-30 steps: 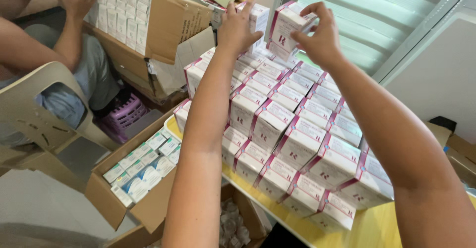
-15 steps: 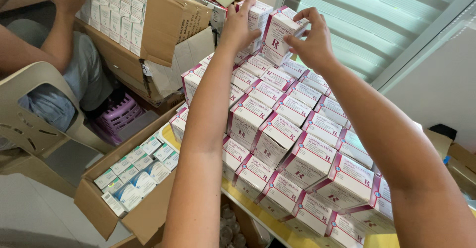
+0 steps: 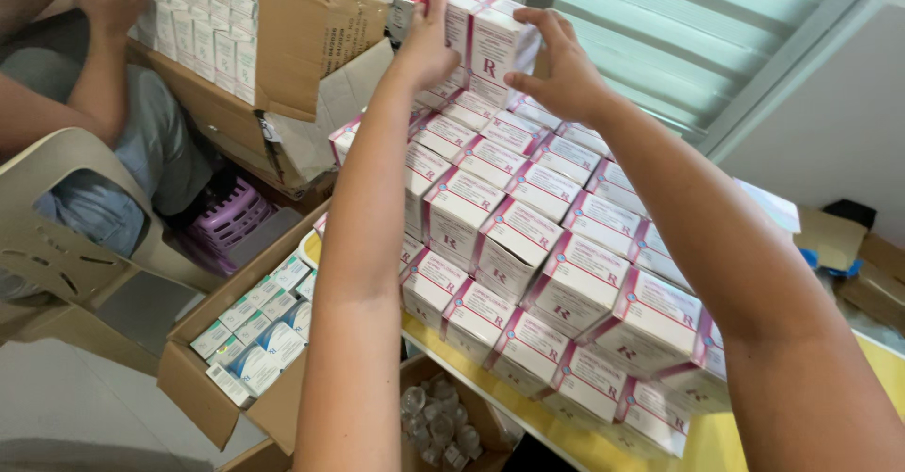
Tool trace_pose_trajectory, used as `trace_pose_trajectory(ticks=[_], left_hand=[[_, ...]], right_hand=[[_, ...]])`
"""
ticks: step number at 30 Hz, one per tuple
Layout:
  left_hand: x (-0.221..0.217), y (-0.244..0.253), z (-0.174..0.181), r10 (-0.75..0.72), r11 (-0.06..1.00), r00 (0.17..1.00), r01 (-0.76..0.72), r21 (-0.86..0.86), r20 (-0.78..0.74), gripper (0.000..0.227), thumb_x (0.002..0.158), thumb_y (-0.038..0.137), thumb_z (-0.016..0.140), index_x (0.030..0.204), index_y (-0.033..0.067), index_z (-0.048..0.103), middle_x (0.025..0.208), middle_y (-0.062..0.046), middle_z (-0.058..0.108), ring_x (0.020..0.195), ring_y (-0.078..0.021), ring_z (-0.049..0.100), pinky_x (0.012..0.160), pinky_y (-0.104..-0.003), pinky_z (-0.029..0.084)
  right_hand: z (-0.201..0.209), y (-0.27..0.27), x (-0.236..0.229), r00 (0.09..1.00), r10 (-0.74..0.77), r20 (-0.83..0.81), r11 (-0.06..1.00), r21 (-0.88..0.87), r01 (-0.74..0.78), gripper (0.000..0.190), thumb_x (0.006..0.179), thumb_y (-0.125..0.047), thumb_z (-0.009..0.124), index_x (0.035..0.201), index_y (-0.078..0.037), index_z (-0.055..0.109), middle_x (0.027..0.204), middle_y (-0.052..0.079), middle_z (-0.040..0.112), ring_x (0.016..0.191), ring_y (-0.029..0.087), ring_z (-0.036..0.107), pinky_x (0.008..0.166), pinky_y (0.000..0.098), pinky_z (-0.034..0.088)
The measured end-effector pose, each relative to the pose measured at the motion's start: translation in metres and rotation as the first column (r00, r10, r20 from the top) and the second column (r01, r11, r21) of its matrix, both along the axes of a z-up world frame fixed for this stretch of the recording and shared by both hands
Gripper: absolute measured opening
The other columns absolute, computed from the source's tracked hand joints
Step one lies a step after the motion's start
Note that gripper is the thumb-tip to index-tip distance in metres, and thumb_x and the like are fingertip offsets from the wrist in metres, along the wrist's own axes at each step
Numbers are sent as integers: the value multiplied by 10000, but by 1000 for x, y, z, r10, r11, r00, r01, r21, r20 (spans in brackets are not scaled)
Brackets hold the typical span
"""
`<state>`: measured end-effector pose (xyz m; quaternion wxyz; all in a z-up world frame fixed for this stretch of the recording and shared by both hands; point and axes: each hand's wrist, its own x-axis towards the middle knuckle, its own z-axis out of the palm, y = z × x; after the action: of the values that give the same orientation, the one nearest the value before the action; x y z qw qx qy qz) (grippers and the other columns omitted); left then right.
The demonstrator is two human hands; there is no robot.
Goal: The person packs small clear plastic bottles into white and pink medicine boxes. They retrieve bottles from a cardboard box, place them into open boxes on a table, fold the flaps, and stack the completed boxes. A second person is visible in the background also handling boxes.
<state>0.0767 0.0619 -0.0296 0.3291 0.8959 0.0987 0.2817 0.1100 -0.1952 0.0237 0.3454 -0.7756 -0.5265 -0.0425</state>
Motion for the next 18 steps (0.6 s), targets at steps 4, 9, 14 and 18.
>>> trace_pose_trajectory(ticks=[4,9,14,18], left_hand=[[-30,-31,9,122,992,993,-122,33,9,1127,800,-1,692,1641,312,10,1637,-357,-112,1523,-532,62,1212,-539,242],[-98,-129,47,-146,882,977,57,467,156,936,918,9,660,1718,93,182,1682,-377,112,1567,-557,177,1299,-571,255],[-152,-298,90,-389,746,921,299,594,24,782,926,59,679,1634,128,356,1634,-261,335,1545,-464,304,1248,-705,253],[-179,-444,90,-650,587,747,375,717,140,750,922,16,657,1620,181,439,1675,-202,317,1576,-437,229,1204,-749,241]], right_hand=[[17,-48,-21,995,-8,96,999,-41,12,848,915,-221,825,1574,-177,292,1584,250,254,1460,483,307,1195,526,306],[36,-189,-58,971,-7,240,1000,14,4,806,1002,-205,807,1627,-156,300,1611,199,354,1507,452,362,1243,507,314],[44,-355,-113,962,-154,227,984,-58,171,632,977,-189,747,1532,-109,454,1476,174,510,1421,381,493,1190,464,407],[29,-476,-141,929,-298,218,928,-160,336,471,941,-198,742,1371,-82,589,1408,172,582,1254,356,597,1042,435,499]])
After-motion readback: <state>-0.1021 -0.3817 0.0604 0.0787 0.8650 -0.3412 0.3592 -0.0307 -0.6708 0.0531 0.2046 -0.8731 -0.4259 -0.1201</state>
